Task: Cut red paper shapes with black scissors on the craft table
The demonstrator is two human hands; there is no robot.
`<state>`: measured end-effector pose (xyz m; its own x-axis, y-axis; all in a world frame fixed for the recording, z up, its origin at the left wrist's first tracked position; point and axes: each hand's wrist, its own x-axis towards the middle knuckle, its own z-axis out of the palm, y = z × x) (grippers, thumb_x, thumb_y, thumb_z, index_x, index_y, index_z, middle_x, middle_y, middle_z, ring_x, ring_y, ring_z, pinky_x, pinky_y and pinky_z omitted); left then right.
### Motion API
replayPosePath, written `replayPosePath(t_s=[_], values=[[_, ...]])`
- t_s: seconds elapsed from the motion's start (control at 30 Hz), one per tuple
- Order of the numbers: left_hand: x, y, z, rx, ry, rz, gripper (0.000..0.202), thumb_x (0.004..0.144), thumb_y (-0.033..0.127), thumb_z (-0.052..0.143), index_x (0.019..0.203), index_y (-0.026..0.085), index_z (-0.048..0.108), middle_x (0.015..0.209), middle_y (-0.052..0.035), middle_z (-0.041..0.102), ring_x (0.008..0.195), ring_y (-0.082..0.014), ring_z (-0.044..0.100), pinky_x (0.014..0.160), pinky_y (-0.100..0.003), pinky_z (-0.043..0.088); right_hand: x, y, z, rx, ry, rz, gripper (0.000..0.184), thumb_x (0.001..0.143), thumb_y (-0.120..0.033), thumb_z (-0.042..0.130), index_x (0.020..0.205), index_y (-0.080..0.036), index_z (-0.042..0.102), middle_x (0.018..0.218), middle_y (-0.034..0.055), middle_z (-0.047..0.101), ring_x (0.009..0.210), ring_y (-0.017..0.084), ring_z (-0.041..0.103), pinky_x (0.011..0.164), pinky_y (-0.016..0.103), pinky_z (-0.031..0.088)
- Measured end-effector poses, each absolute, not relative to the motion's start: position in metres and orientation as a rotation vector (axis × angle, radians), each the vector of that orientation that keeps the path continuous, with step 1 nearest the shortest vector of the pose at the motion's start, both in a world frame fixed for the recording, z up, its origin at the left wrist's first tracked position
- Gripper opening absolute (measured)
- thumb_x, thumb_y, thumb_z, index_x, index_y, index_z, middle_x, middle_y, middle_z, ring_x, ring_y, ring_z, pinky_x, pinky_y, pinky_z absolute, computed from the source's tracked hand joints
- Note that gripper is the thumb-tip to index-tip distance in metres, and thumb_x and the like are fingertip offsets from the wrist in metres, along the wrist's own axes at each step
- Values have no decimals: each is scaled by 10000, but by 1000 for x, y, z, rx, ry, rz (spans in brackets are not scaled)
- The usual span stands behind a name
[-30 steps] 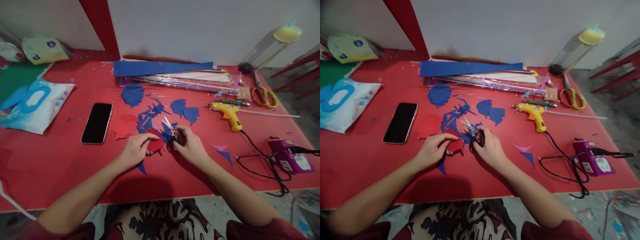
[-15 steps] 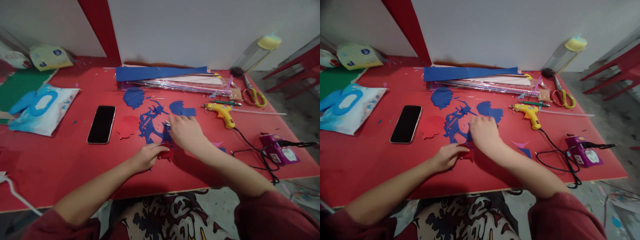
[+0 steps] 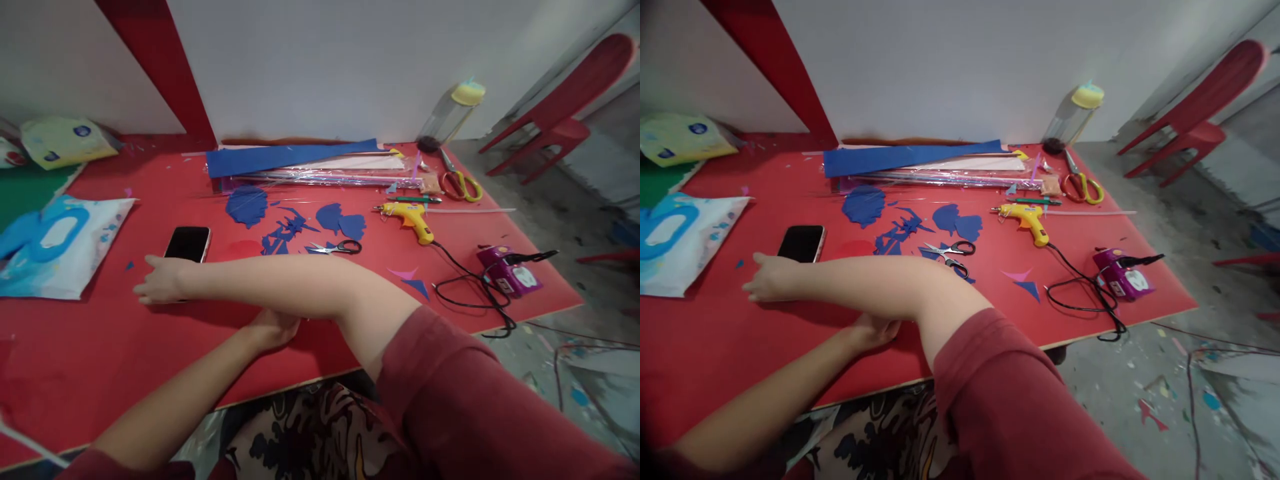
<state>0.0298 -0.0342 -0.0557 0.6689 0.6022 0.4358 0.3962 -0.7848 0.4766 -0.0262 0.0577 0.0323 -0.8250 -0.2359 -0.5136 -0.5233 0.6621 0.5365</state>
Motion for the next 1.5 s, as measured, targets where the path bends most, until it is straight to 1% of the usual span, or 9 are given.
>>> replayPosePath(t_s=[0.1,0.27,0.53,0.67,0.87,0.97,1.1,1.37,1.5], values=[[30,-33,-56,2551,797,811,297,737,19,420,828,187,648,746,-34,679,744,-188,618,729,-258,534,-28,59,35,-375,2695,848,571,863,-12,86,1325,-176,379,1334,122,503,1193,181,538,868,423,475],[34,-30,-43,2515,805,825,374,765,9,401,983,190,646,839,-54,696,796,-174,649,718,-247,542,3,68,40,-315,2956,540,521,918,-60,140,1302,-284,411,1419,27,426,1261,193,466,993,473,397],[38,-33,-34,2490,731,890,266,860,94,432,1023,170,628,947,-87,708,855,-147,679,756,-233,549,160,61,89,134,3114,451,387,959,-108,193,1281,-169,399,1339,77,490,1295,198,401,1064,515,267],[40,-32,-34,2466,745,908,263,860,90,432,1030,170,616,955,-95,704,869,-154,679,751,-247,555,254,39,94,532,3010,341,391,911,-49,307,1266,-176,411,1306,96,515,1264,200,428,1043,509,259],[41,-29,-32,2361,780,919,260,846,80,417,994,156,617,960,-104,702,838,-154,680,722,-256,558,358,-17,57,931,2798,2,483,864,3,298,1228,-253,488,1276,104,562,1238,201,461,969,488,297],[42,-26,-29,2265,835,896,285,830,63,388,962,157,623,832,-72,705,676,-129,677,645,-239,555,387,-42,31,931,2710,-20,498,859,17,302,1218,-257,510,1281,100,571,1249,204,459,910,460,337],[47,-25,-21,2100,918,833,284,860,81,348,959,139,608,611,-2,644,468,-90,630,515,-181,524,406,-62,7,910,2701,30,550,834,43,325,1250,-280,486,1317,74,554,1270,197,442,883,444,347],[56,-30,-1,1855,944,699,217,877,138,384,932,147,594,701,-18,673,455,-98,647,457,-176,530,400,-69,19,1033,2692,-54,704,654,-6,474,1314,-247,441,1367,108,504,1273,249,430,919,488,321],[56,-28,6,1792,963,636,213,878,162,385,936,154,590,749,-36,676,481,-115,661,455,-194,535,379,-65,29,1112,2674,-112,537,710,-133,511,1245,-184,520,1279,155,568,1192,271,499,938,479,320]])
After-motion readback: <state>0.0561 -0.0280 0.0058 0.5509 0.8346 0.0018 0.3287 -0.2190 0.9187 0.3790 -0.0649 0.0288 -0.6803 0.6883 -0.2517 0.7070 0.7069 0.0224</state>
